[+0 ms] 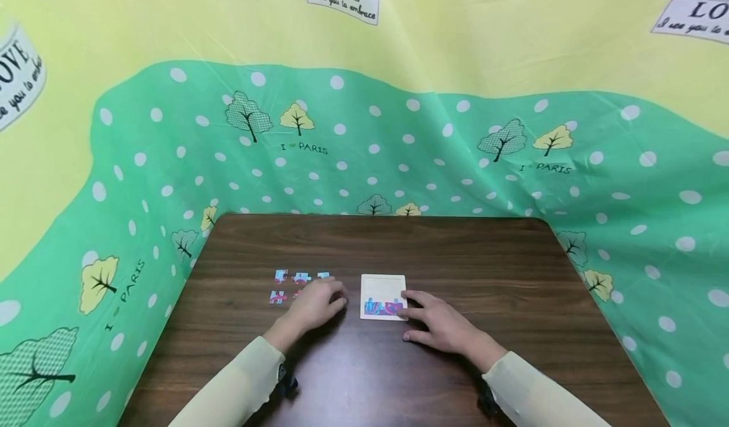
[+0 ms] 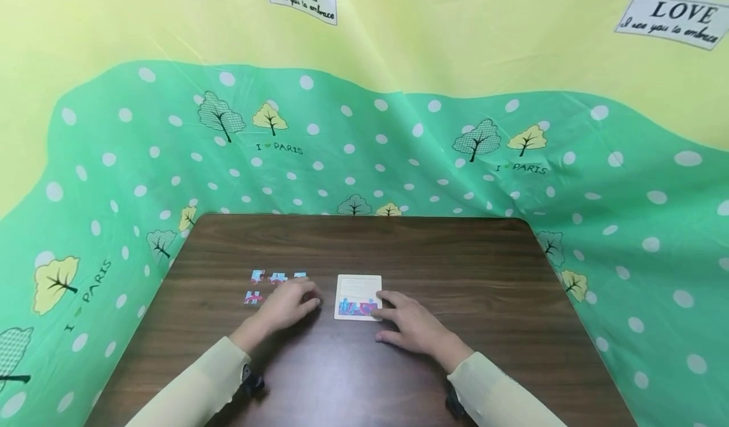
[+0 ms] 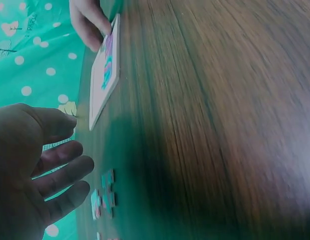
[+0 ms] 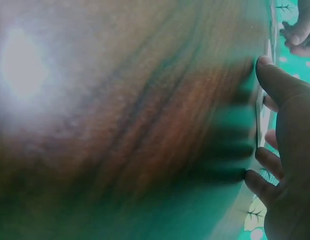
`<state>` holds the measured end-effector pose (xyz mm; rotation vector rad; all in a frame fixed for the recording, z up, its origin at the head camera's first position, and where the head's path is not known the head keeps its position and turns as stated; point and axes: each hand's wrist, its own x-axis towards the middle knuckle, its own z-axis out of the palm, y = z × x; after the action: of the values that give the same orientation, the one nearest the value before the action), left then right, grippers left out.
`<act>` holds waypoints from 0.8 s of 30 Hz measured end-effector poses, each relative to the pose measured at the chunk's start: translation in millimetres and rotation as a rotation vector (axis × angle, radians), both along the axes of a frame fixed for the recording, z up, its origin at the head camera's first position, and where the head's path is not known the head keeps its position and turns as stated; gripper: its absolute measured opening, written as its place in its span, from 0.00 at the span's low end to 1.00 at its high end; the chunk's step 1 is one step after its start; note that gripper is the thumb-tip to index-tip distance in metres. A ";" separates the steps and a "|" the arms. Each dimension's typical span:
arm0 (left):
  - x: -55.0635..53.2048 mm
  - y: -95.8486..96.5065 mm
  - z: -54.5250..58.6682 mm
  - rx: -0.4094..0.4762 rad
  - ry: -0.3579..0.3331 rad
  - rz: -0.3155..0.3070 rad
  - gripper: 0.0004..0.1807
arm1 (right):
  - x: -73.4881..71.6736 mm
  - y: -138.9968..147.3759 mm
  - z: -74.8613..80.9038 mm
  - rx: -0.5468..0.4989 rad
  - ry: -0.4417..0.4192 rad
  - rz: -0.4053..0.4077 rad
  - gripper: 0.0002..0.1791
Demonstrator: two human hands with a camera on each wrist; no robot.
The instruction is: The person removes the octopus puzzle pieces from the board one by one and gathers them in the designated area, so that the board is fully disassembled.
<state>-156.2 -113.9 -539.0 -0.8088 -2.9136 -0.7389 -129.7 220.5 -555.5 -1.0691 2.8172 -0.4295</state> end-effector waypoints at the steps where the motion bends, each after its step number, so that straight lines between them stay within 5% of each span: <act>1: 0.0 2.2 0.7 0.002 0.000 -0.007 0.05 | -0.7 -1.0 0.3 -0.002 0.013 0.011 0.30; 7: -1.9 17.4 3.0 -0.018 -0.017 -0.051 0.07 | -5.8 -10.2 3.1 -0.033 0.087 0.069 0.32; 15: -3.1 37.9 -0.5 -0.116 -0.055 -0.088 0.16 | -6.8 -24.8 -0.2 0.002 0.069 0.107 0.30; 24: -10.1 47.1 -6.8 -0.198 -0.014 -0.093 0.18 | -6.2 -27.9 -2.0 0.003 0.067 0.121 0.30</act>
<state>-166.3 -66.9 -545.7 -0.9653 -3.0142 -0.4677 -135.9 192.6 -557.5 -1.2686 2.7891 -0.3837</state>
